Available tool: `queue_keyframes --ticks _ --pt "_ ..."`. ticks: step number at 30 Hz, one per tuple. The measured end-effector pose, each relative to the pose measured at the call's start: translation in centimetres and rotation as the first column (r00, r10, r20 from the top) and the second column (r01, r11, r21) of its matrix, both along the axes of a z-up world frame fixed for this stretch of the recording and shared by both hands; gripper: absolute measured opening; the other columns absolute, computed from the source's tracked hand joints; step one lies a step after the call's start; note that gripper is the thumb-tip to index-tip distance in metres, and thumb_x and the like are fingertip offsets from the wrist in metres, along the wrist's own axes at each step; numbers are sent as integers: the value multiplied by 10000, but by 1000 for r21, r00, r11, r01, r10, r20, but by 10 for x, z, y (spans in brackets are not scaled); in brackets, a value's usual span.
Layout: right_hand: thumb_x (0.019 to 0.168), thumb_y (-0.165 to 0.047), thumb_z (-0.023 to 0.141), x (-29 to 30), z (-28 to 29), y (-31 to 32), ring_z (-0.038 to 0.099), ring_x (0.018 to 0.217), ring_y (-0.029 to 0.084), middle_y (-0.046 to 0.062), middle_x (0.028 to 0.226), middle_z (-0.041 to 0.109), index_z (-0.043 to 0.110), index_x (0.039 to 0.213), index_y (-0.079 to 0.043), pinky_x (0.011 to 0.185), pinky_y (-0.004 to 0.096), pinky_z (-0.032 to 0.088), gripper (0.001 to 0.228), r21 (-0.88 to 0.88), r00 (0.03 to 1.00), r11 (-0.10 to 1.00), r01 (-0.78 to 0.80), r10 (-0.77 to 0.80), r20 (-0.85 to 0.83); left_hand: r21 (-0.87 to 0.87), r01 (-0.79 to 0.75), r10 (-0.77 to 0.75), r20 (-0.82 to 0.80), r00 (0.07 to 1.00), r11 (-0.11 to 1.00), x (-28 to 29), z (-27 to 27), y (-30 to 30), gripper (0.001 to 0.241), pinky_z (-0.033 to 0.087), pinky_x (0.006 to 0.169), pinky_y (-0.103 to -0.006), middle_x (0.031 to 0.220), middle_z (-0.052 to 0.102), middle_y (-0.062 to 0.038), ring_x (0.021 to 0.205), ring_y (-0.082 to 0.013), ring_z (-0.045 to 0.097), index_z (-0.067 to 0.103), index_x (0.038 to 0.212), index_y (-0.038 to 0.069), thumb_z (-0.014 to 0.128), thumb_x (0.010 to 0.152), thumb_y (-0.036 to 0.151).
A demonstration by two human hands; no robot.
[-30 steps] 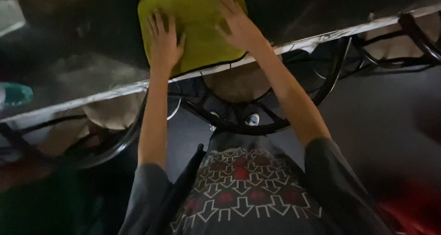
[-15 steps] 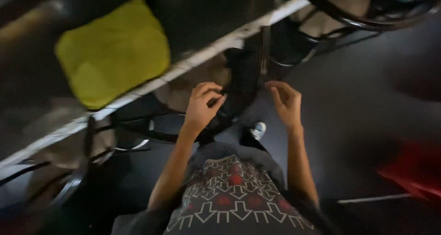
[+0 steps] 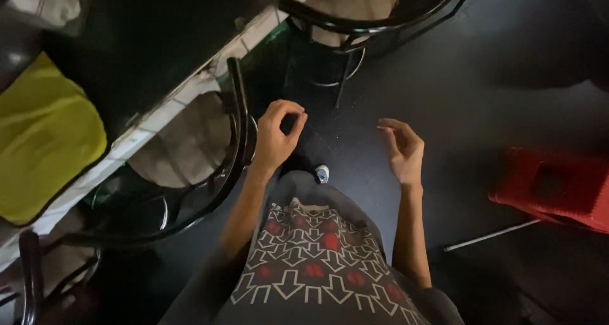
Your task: Cleaning a long counter with a yellow cloth and spray cleaner.
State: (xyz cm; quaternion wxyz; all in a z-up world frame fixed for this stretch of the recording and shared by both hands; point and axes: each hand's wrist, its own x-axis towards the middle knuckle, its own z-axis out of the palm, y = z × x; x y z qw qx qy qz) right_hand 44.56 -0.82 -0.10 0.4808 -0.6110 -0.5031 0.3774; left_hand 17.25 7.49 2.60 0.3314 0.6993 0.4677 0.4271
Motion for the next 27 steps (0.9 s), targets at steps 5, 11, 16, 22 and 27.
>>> queue_keyframes --ticks 5,11,16,22,27 --pt "1084 -38 584 9 17 61 724 1039 421 271 1103 721 705 1169 70 878 498 567 182 87 1000 996 5 -5 3 114 -28 34 -44 998 993 17 6 77 78 555 829 -408 950 711 -75 940 -305 688 658 968 94 734 985 98" --pt "1100 -82 562 21 33 150 707 1100 334 197 1164 702 690 1196 27 948 423 583 194 164 997 985 -61 67 -33 171 -72 80 -39 996 983 26 -7 204 110 528 835 -342 1002 703 -60 942 -250 678 637 1043 106 706 1018 188" --pt "1127 -218 545 26 38 235 693 1048 207 139 1198 698 667 1153 -14 876 305 571 239 196 996 977 -84 87 -5 237 -48 64 -62 996 970 30 -36 360 227 487 867 -352 1136 556 -62 1042 -215 567 523 1193 113 687 1049 180" --pt "1115 -271 544 27 42 295 721 1111 283 149 1188 685 646 1274 -15 901 391 613 318 159 999 986 -43 39 29 350 -315 368 -93 925 882 39 -133 507 806 468 1037 -488 1294 514 -180 1220 -390 550 415 1400 114 980 895 390" --pt "1105 -166 549 39 34 311 702 1150 307 162 1219 677 621 1298 -17 1004 433 617 254 105 999 994 -37 41 -35 494 -425 521 -69 851 759 62 -125 518 892 459 1217 -459 1474 549 -160 1386 -344 558 428 1496 75 941 917 519"
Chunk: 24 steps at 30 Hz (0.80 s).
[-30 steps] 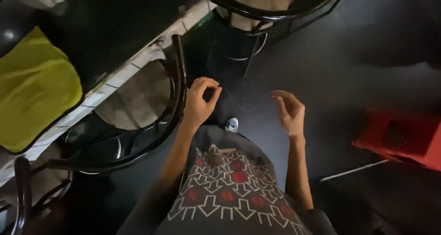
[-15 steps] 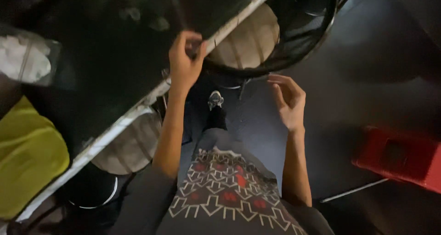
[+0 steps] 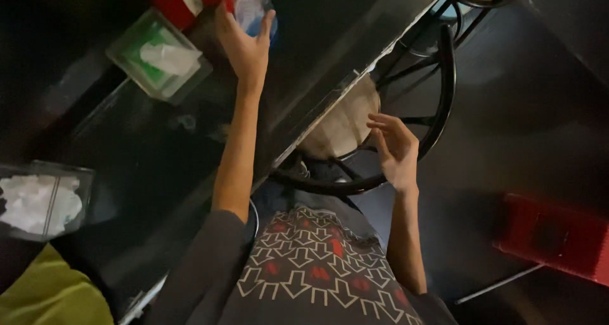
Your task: Cleaning a long counter with a yellow cloth and spray cleaner.
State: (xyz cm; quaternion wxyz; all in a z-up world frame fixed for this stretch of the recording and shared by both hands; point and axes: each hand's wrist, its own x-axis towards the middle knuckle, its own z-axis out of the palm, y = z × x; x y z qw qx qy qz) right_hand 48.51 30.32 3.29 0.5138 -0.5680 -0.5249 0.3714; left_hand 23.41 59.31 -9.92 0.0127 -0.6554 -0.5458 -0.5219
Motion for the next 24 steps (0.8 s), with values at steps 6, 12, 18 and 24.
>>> queue_keyframes --ticks 6,12,18,24 --pt "1095 -80 563 28 -8 13 695 1132 239 142 1227 677 638 1283 -9 978 351 608 215 15 998 1000 3 -4 61 -27 278 -277 24 961 960 16 27 0 503 514 1090 -428 1312 616 -175 1209 -335 647 504 1392 40 810 1022 191" --pt "1084 -40 562 44 12 15 709 1093 273 179 1191 680 654 1245 29 970 362 617 197 36 999 999 -27 26 30 -213 602 -573 186 798 770 36 126 -90 440 446 868 -363 1078 457 -138 959 -281 527 444 1106 -9 699 749 21" --pt "1049 13 616 49 -10 10 710 1060 472 237 1114 712 699 1238 44 881 555 587 209 8 1000 1000 -11 11 15 -308 644 -444 517 731 701 25 42 -132 602 567 890 -408 1001 666 -216 1031 -316 702 603 1142 -30 838 589 -68" --pt "1057 1 613 40 -17 5 720 1055 432 216 1084 722 713 1236 13 879 523 590 205 -35 1000 999 -16 16 -15 -246 520 -393 420 818 818 10 102 -149 594 618 668 -338 901 735 -127 772 -228 766 619 1198 37 977 729 -27"
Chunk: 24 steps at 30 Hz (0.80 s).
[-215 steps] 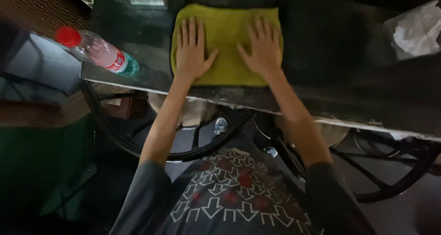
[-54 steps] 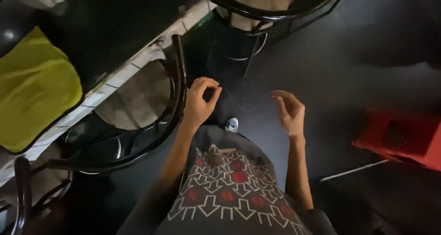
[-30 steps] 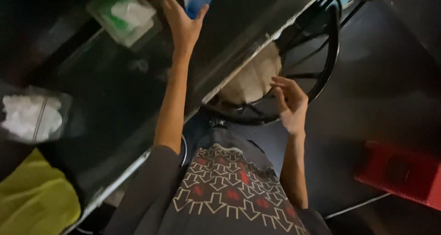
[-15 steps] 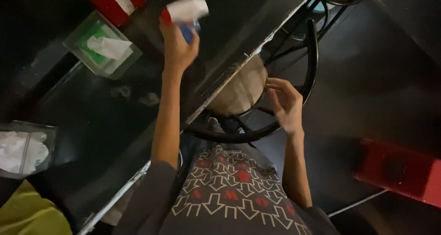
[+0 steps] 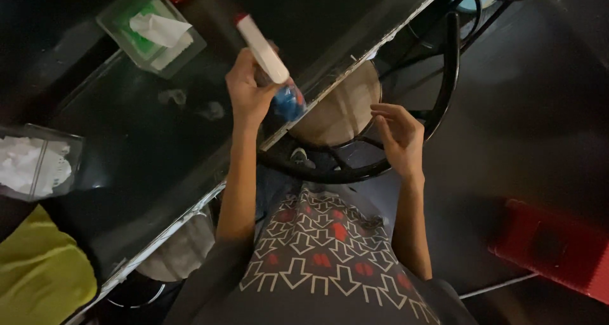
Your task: Cleaning a long counter with a yellow cloth and spray cleaner.
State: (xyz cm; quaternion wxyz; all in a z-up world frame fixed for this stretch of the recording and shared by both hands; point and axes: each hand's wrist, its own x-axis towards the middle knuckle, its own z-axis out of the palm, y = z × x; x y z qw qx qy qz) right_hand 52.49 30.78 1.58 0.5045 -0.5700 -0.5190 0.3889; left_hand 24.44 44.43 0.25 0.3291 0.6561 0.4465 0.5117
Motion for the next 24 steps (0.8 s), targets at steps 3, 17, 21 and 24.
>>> queue_keyframes --ticks 3,17,21,24 --pt "1061 21 612 -6 5 0 713 1046 463 260 1061 715 706 1213 44 890 539 583 181 1 1000 1000 11 -11 -4 -6 107 -102 262 960 994 -8 -20 -3 1035 562 974 -338 1169 739 -194 1091 -214 736 221 1649 135 864 878 -118" --pt "1067 42 587 -2 22 -8 726 1025 461 262 1088 717 698 1186 58 871 532 587 163 52 998 997 49 -51 41 -111 426 -402 186 896 898 -27 65 -17 206 573 799 -345 915 722 -196 843 -269 735 651 1112 -71 634 910 -112" --pt "1072 38 583 3 14 -14 725 1014 475 267 1085 717 695 1181 68 859 539 589 159 41 997 997 59 -61 40 -226 467 -471 43 881 855 -50 67 -29 183 573 782 -307 784 749 -114 735 -220 746 714 928 17 619 780 -35" --pt "1071 39 585 2 7 -14 729 1042 441 239 1098 726 704 1191 43 858 516 588 169 34 998 998 52 -53 35 -219 486 -477 98 874 846 -54 81 -29 133 604 679 -333 699 716 -164 641 -257 758 636 785 -41 534 764 -123"
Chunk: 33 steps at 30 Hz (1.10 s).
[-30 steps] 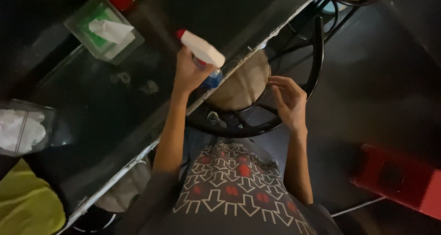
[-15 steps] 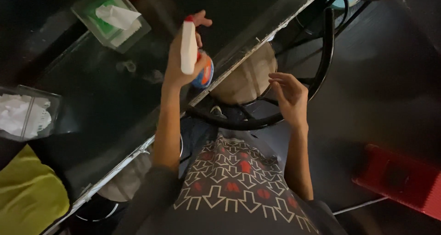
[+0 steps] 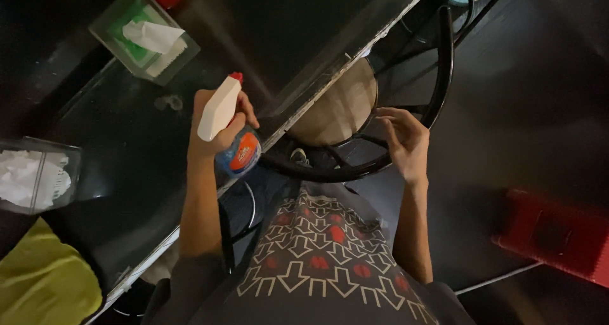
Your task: Cleaning a long counter with a yellow cloth and spray cleaner.
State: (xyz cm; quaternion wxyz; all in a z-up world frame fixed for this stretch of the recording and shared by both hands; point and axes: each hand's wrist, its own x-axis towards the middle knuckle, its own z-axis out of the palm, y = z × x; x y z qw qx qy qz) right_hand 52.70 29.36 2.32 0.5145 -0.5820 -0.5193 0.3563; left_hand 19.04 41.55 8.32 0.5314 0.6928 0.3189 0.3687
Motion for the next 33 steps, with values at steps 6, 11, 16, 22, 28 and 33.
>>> queue_keyframes --ticks 6,11,16,22,28,33 --pt "1072 41 591 -5 4 -1 721 1023 481 253 1108 722 702 1191 46 877 551 591 163 1 1000 1000 5 -5 -11 44 -17 29 -278 960 999 -11 -22 -5 214 552 805 -247 709 748 20 693 -152 738 755 755 166 615 822 18" --pt "1071 41 593 1 0 -4 729 1020 451 252 1100 722 700 1188 51 855 528 595 159 -15 1000 1000 10 -10 2 52 -17 21 -87 996 999 24 20 -21 425 622 746 -375 1131 724 -218 717 -239 718 497 1393 -29 591 979 -55" --pt "1066 46 595 5 -6 -4 736 1019 425 244 1114 721 698 1171 51 862 500 587 147 -15 1000 1000 11 -11 -15 89 -166 167 -4 986 982 32 1 -22 345 607 699 -389 1279 698 -254 722 -270 770 502 1288 -133 656 985 -75" --pt "1062 56 593 1 -6 -2 741 996 445 253 1079 723 703 1157 57 840 508 598 145 5 1000 1000 12 -12 -17 111 -302 300 32 953 947 38 -35 -3 258 522 537 -242 574 678 -83 450 -176 652 633 781 -1 539 1015 -60" --pt "1060 71 591 7 -4 -3 733 997 461 263 1080 715 695 1186 67 819 521 595 164 18 1000 1000 24 -24 -10 172 -341 331 88 940 924 48 -20 16 159 556 502 -305 633 677 -202 497 -242 687 591 833 -90 614 989 -109" --pt "1110 -93 575 10 -5 -8 700 1095 240 145 1175 702 675 1206 6 963 342 597 170 -53 999 998 -35 35 -18 47 -66 60 128 990 997 38 -13 48 154 594 735 -328 1164 682 -210 744 -218 667 581 1219 -50 587 1070 -13"
